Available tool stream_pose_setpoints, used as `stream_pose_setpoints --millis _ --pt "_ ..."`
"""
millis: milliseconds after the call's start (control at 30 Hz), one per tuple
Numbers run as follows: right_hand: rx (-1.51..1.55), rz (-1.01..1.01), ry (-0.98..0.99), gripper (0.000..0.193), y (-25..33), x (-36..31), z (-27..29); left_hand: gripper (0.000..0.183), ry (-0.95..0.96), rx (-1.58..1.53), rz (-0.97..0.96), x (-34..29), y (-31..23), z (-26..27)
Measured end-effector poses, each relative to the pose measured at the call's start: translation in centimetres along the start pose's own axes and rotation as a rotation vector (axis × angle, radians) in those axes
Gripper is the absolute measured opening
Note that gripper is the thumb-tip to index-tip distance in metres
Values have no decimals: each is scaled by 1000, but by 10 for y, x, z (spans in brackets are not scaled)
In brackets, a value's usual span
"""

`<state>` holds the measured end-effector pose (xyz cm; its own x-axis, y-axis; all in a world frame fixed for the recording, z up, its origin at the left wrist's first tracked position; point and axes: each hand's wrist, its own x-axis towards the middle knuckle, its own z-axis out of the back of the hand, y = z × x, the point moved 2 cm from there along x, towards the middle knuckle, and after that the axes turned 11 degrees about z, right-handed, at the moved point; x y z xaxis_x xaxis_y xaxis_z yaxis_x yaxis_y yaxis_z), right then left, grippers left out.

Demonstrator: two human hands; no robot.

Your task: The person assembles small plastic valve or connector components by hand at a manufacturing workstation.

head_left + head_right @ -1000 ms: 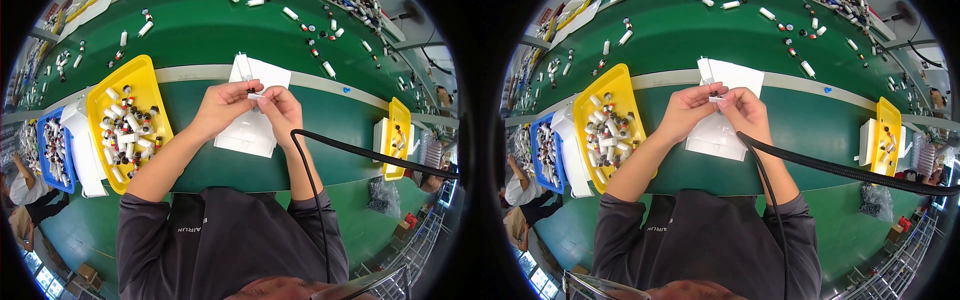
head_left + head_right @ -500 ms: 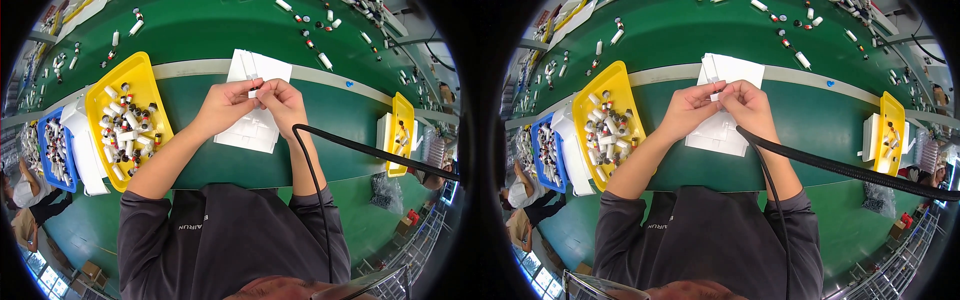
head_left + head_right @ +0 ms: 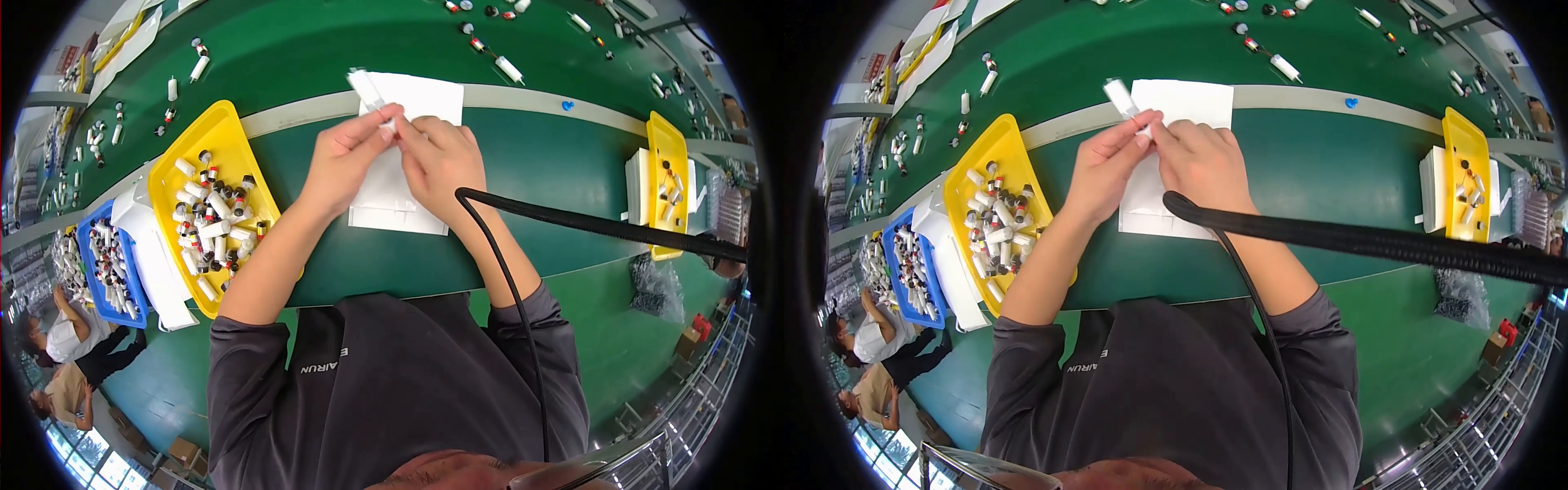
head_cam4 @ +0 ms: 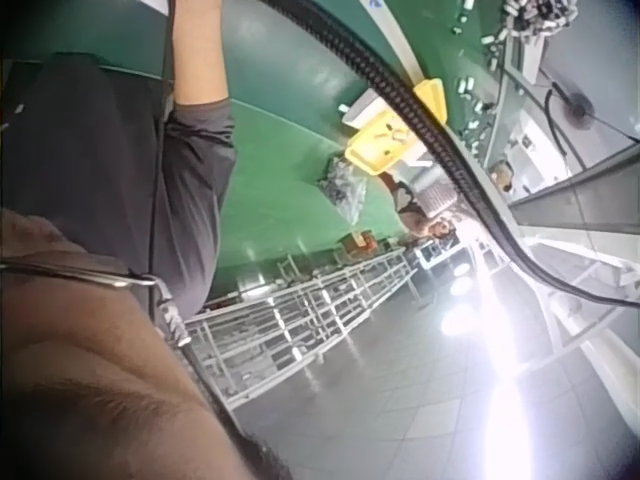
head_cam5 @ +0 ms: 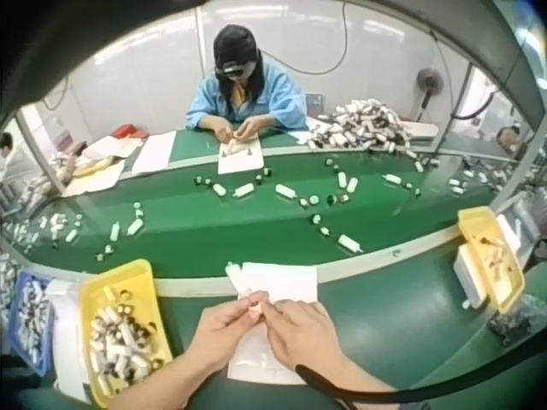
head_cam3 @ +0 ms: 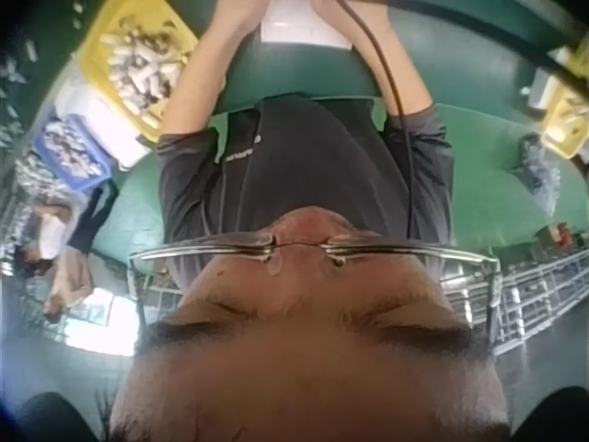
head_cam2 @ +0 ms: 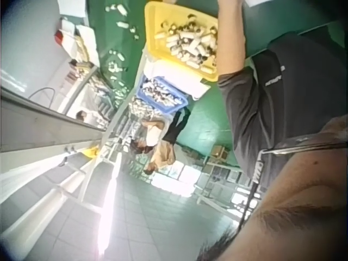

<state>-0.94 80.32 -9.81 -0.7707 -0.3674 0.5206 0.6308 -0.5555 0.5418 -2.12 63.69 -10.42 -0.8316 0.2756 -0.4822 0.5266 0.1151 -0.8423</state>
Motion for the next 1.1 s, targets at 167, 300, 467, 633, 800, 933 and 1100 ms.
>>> stream_pose_setpoints --millis 167,300,467,633,800,933,1100 --pt "68 -104 249 38 15 -13 29 32 -61 68 -24 -3 -29 9" --pt "151 -202 445 33 17 -55 38 37 -254 576 -98 38 -75 73" --pt "172 -203 413 24 22 -63 33 40 -545 1377 159 85 -142 152" --pt "225 -280 391 25 18 -55 36 47 -683 1631 -210 187 -145 166" --pt "178 -166 410 28 18 -61 30 40 -804 1815 -480 246 -127 183" --pt "192 -225 403 12 8 -60 35 34 -740 1252 -350 225 -138 155" --pt "191 -196 456 12 5 -55 37 38 -97 9 -159 118 -126 76"
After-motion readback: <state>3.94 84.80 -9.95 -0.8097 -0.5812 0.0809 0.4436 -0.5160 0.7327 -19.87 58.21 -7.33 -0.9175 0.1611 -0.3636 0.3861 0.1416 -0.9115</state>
